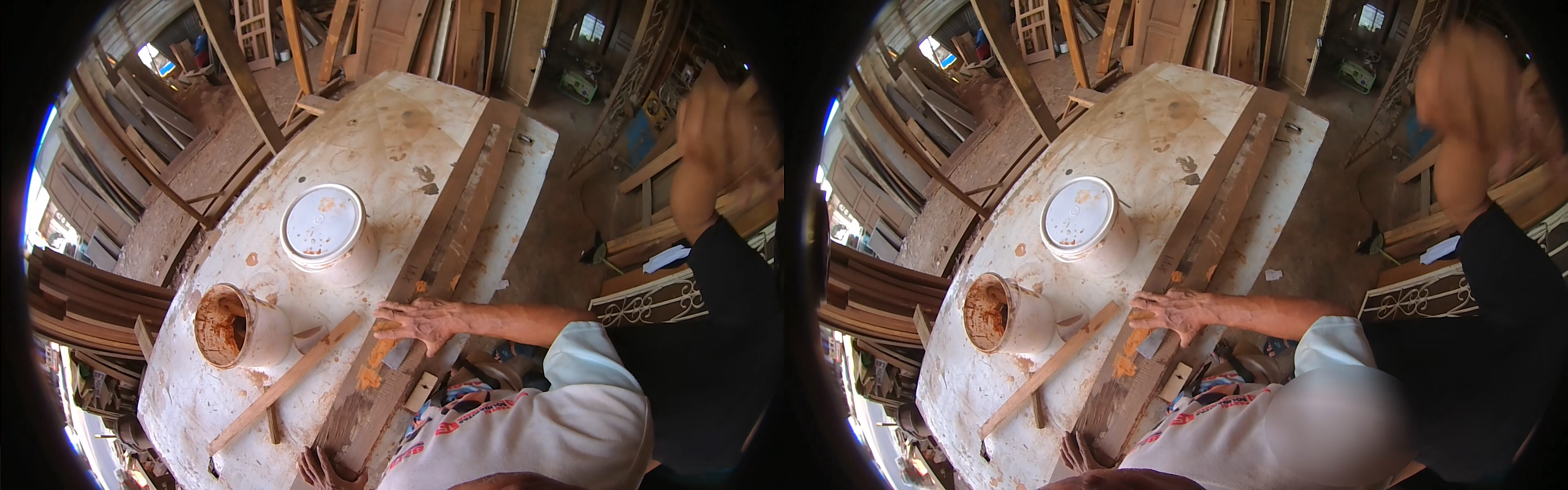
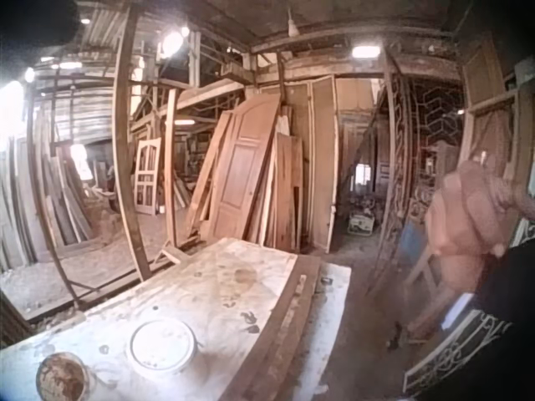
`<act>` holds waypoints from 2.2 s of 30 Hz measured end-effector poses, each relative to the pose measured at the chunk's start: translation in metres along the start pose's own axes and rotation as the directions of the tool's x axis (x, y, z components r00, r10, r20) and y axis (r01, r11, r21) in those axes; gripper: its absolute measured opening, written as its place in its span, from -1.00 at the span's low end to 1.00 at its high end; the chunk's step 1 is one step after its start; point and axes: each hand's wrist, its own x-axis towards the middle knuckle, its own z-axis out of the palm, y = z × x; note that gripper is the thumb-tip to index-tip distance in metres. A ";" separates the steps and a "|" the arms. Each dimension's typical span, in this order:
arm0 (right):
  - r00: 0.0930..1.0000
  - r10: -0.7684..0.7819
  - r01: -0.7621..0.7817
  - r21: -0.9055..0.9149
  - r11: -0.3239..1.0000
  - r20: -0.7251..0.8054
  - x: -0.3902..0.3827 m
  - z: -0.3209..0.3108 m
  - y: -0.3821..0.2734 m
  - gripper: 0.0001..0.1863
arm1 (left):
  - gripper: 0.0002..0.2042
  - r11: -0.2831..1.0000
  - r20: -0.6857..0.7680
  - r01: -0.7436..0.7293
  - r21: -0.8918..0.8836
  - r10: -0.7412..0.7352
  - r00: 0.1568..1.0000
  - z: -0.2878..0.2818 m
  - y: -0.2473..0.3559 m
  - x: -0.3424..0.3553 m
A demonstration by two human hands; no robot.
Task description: The person applies glue from a bottle onto a wooden plank, then uses a scraper and a small piece of wood to spread and smooth the glue over the surface.
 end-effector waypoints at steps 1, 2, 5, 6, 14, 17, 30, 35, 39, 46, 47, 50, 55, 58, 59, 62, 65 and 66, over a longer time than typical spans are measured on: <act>1.000 0.000 0.000 -0.005 1.000 0.001 0.000 0.000 0.000 0.42 | 0.17 1.000 0.000 0.004 0.001 -0.004 1.000 0.000 0.000 0.000; 1.000 0.002 -0.002 -0.012 1.000 -0.003 0.000 -0.001 -0.001 0.43 | 0.17 1.000 0.003 0.006 0.002 -0.006 1.000 0.000 0.000 0.000; 1.000 0.009 -0.010 -0.034 0.999 -0.011 -0.001 -0.003 -0.003 0.44 | 0.17 1.000 0.005 0.003 0.001 -0.003 1.000 -0.001 0.000 0.001; 1.000 0.011 -0.012 -0.040 0.999 -0.012 0.000 -0.003 -0.004 0.45 | 0.17 1.000 0.007 0.003 0.001 -0.003 1.000 -0.002 -0.001 -0.001; 1.000 0.007 -0.007 -0.010 1.000 -0.017 -0.002 -0.005 -0.002 0.43 | 0.17 1.000 0.026 0.003 -0.003 -0.003 1.000 -0.004 0.004 0.001; 1.000 0.020 -0.020 0.009 1.000 0.001 -0.003 -0.009 -0.003 0.42 | 0.17 1.000 0.044 -0.001 -0.010 0.002 0.999 -0.007 0.006 0.001; 0.999 0.034 -0.035 0.020 0.999 0.033 0.001 -0.026 -0.015 0.39 | 0.17 0.996 0.283 0.027 -0.091 0.000 0.959 -0.064 0.014 0.013; 0.997 0.043 -0.045 0.034 0.998 0.064 0.000 -0.031 -0.016 0.37 | 0.18 0.995 0.256 0.015 -0.099 0.010 0.967 -0.060 0.015 0.011; 0.998 0.043 -0.045 0.045 0.998 0.043 0.000 -0.023 -0.011 0.36 | 0.20 0.995 0.244 -0.004 -0.096 0.027 0.969 -0.058 0.015 0.011; 0.997 0.059 -0.061 0.059 0.996 0.043 0.000 -0.023 -0.012 0.38 | 0.22 0.995 0.229 -0.016 -0.102 0.039 0.973 -0.055 0.011 0.010; 0.998 0.049 -0.051 0.062 0.997 0.033 0.000 -0.022 -0.012 0.38 | 0.22 0.995 0.243 -0.007 -0.103 0.032 0.970 -0.056 0.012 0.010; 1.000 0.030 -0.031 0.066 0.997 0.003 -0.001 -0.018 -0.009 0.38 | 0.22 0.995 0.266 0.002 -0.098 0.024 0.964 -0.057 0.011 0.010; 0.998 0.048 -0.051 0.052 0.997 0.048 0.001 -0.027 -0.014 0.37 | 0.22 0.996 0.295 0.012 -0.083 0.013 0.956 -0.059 0.011 0.009; 1.000 0.027 -0.027 0.076 0.997 0.000 0.000 -0.018 -0.010 0.37 | 0.22 0.995 0.313 0.030 -0.099 0.003 0.950 -0.060 0.009 0.011; 1.000 0.030 -0.030 0.067 0.997 0.003 -0.001 -0.018 -0.010 0.37 | 0.22 0.994 0.313 0.031 -0.100 0.002 0.950 -0.059 0.009 0.011; 0.999 0.035 -0.035 0.052 0.998 0.012 -0.001 -0.019 -0.011 0.37 | 0.22 0.994 0.318 0.036 -0.101 -0.002 0.948 -0.059 0.009 0.010; 0.999 0.037 -0.038 0.050 0.998 0.012 -0.001 -0.018 -0.011 0.38 | 0.22 0.994 0.314 0.029 -0.104 0.005 0.950 -0.058 0.008 0.010; 0.999 0.037 -0.038 0.050 0.998 0.008 -0.002 -0.016 -0.010 0.38 | 0.22 0.994 0.312 0.025 -0.104 0.009 0.950 -0.057 0.008 0.010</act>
